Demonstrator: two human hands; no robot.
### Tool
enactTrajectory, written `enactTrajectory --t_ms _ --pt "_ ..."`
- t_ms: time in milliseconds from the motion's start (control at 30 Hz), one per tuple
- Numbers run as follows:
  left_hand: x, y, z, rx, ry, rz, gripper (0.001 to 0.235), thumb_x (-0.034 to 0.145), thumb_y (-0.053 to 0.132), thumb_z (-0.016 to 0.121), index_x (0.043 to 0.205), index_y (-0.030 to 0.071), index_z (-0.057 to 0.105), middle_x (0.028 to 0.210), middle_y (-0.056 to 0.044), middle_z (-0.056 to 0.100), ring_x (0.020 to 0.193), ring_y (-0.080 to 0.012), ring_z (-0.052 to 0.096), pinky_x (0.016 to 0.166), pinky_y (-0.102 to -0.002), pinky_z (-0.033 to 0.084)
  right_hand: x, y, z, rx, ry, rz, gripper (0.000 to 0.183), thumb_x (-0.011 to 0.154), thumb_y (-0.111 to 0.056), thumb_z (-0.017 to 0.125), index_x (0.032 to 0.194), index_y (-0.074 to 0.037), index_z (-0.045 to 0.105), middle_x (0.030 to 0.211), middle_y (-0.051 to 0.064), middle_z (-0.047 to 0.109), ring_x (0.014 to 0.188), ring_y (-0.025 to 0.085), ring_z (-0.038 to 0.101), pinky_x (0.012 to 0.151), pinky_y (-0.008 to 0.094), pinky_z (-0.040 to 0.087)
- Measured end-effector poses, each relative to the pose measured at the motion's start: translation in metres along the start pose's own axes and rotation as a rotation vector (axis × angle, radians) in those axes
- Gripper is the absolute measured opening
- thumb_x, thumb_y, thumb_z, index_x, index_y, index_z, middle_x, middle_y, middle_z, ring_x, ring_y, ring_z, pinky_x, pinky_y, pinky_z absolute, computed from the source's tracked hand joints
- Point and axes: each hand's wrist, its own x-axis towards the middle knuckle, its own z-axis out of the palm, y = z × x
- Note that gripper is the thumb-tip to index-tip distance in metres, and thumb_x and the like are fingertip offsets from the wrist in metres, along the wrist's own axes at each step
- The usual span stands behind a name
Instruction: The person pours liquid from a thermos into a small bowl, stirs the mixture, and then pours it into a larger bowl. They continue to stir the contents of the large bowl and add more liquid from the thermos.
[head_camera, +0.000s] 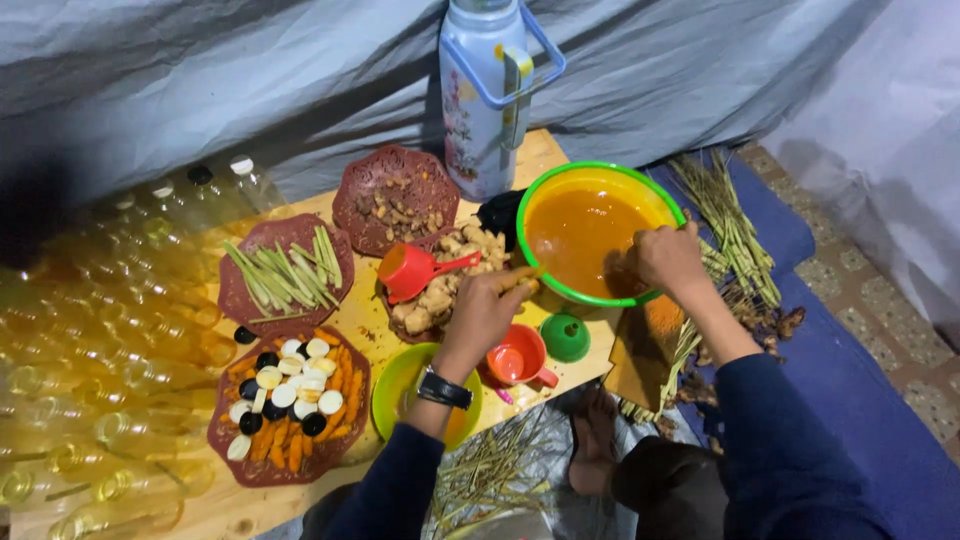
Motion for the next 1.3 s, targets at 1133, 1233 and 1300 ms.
enactTrajectory --t_ms 1133,1233,1300 --pt "-0.011 0.011 -0.009 -0.08 -0.004 -0.04 0.029 0.099 0.008 0.064 0.123 -0.007 0.07 0.109 -0.037 0.07 0.098 -0.0447 0.072 0.077 -0.041 0.065 -0.004 -0.018 0.017 0.128 -0.027 0.036 0.031 0.081 -0.04 0.058 0.08 -0.022 0.083 0.076 0.015 0.075 0.081 0.041 0.075 0.071 0.044 0.057" --pt "-0.011 0.007 -0.008 -0.083 0.0 -0.023 0.028 0.1 0.008 0.064 0.123 -0.006 0.07 0.109 -0.037 0.07 0.098 -0.0444 0.072 0.077 -0.041 0.065 -0.007 -0.042 0.0 0.362 -0.078 0.029 0.032 0.084 -0.036 0.067 0.092 -0.011 0.084 0.083 0.02 0.078 0.089 0.045 0.075 0.08 0.049 0.059" --pt "-0.012 0.009 -0.008 -0.085 0.0 -0.03 0.029 0.099 0.009 0.064 0.123 -0.007 0.07 0.109 -0.038 0.069 0.099 -0.0459 0.071 0.078 -0.043 0.064 -0.009 -0.061 -0.015 0.588 -0.007 0.032 0.037 0.086 -0.032 0.071 0.085 0.005 0.076 0.081 0.033 0.072 0.085 0.054 0.07 0.077 0.058 0.053"
